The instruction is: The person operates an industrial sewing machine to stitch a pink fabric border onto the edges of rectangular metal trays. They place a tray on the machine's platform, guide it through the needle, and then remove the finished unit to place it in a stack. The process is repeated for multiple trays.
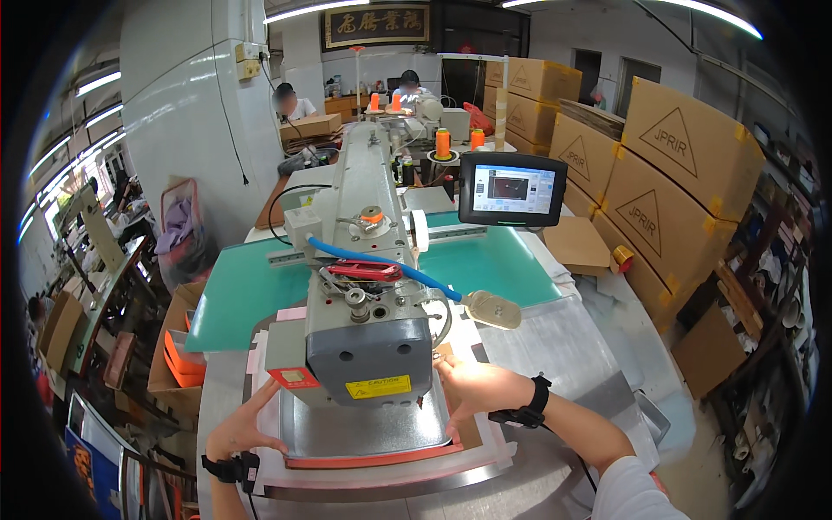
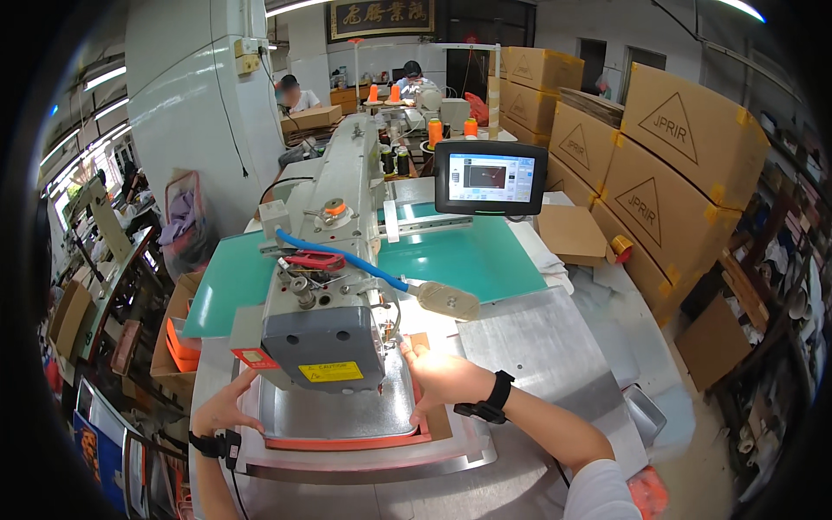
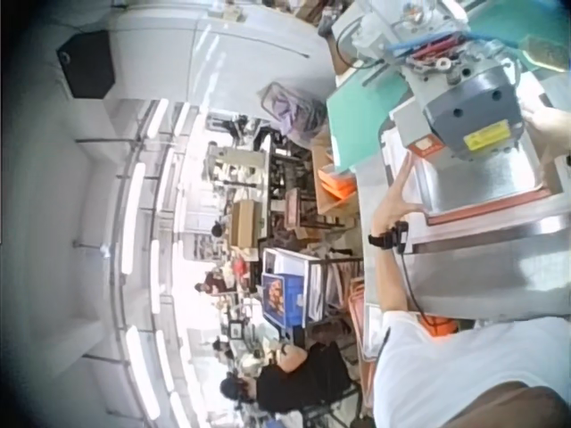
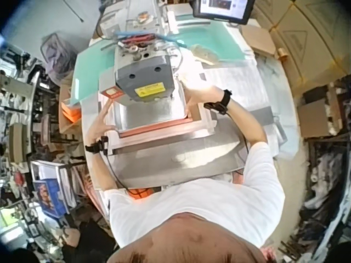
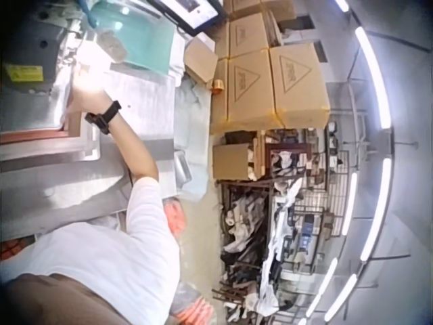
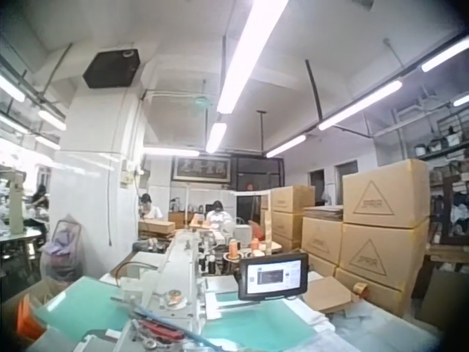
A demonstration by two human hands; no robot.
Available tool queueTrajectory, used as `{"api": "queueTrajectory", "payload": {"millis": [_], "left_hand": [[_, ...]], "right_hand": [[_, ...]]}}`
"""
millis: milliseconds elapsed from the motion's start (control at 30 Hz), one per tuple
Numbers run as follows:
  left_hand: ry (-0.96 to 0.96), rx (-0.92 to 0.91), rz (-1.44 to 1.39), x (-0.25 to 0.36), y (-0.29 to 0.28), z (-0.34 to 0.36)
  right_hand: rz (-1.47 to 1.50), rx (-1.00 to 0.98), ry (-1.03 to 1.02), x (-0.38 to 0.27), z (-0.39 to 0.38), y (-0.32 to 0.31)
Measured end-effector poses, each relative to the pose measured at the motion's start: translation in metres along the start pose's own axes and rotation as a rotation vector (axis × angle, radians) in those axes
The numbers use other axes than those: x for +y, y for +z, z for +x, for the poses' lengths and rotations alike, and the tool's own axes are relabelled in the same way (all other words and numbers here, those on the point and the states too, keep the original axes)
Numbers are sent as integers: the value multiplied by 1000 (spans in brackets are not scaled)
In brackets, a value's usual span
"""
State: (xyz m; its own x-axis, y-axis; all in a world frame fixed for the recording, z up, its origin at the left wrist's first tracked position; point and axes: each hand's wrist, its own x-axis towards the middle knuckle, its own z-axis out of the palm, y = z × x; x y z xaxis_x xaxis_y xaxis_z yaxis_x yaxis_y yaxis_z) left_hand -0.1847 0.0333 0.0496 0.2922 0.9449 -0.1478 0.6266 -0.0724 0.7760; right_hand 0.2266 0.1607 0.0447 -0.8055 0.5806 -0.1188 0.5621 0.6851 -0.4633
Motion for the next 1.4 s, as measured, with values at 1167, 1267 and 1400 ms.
{"api": "queueTrajectory", "payload": {"millis": [1167, 1267, 1400], "left_hand": [[-55, -74, 376, 28, -2, -63], [-34, -66, 406, 29, -1, -74], [-41, -114, 689, 34, -7, -70]], "right_hand": [[49, -6, -82, -62, -30, 31], [82, 7, -71, -72, -37, 32], [116, -24, -24, -72, -34, 20]]}}
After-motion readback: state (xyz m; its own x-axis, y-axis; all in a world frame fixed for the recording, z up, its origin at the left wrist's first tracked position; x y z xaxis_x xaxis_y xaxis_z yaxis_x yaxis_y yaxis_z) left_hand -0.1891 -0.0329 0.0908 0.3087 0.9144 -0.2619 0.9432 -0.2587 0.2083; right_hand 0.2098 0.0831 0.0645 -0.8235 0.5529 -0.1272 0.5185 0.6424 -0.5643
